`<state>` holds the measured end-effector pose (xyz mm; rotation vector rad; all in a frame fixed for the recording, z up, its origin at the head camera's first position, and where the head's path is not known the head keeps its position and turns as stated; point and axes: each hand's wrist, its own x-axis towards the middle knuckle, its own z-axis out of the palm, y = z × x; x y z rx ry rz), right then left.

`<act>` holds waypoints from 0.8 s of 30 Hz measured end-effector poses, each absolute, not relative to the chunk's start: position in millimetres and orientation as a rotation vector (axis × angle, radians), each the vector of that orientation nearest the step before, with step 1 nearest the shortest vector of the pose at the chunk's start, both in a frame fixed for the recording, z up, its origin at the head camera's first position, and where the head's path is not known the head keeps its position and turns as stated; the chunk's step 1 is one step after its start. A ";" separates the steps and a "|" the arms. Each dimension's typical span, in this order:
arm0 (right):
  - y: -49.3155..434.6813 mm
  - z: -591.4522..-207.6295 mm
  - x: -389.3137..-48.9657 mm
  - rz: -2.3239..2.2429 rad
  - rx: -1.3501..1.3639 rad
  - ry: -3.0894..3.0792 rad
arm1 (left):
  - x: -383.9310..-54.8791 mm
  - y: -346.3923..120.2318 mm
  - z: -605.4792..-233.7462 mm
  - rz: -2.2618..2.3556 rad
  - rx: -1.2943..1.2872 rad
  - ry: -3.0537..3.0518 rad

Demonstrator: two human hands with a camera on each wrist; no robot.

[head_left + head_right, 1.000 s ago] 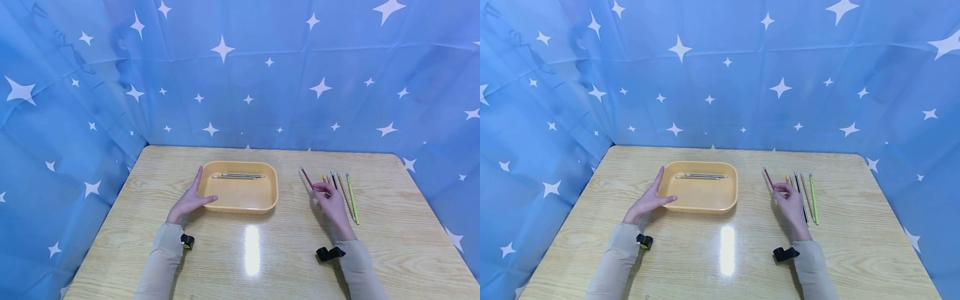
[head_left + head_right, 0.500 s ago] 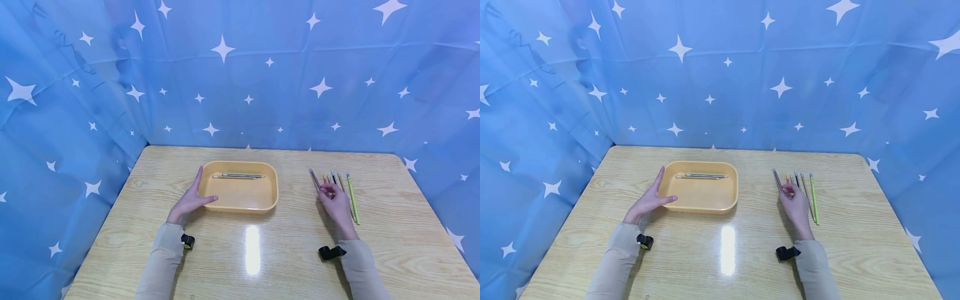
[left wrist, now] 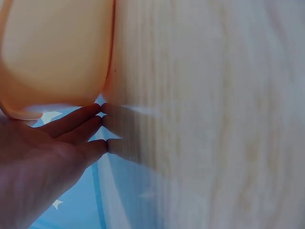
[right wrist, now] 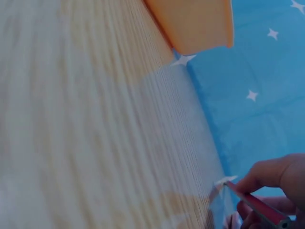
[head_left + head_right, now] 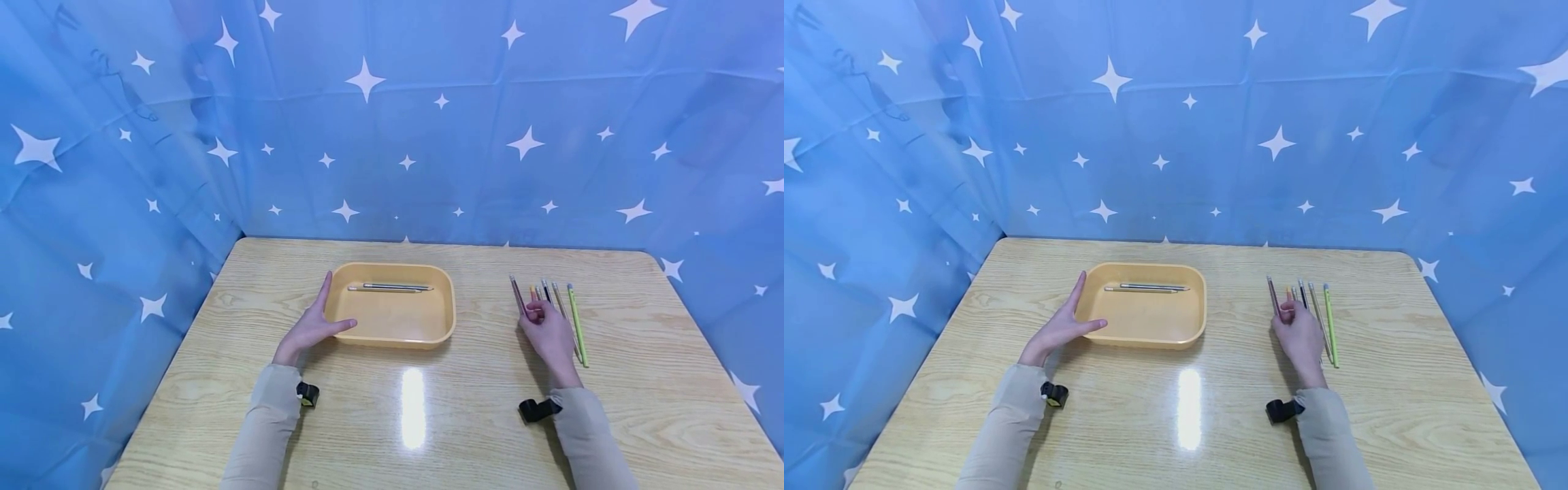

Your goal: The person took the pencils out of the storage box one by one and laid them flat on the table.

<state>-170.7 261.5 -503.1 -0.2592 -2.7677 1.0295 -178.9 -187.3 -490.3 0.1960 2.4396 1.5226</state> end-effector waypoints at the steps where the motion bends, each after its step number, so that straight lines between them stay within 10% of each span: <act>1: 261.8 -502.9 -171.0 1.027 -0.266 -2.775 | -178.9 -187.3 -490.3 1.524 0.195 2.439; 24: 234.8 -489.3 -162.2 1.063 0.006 -2.792 | -178.3 -188.5 -490.1 1.492 0.224 2.457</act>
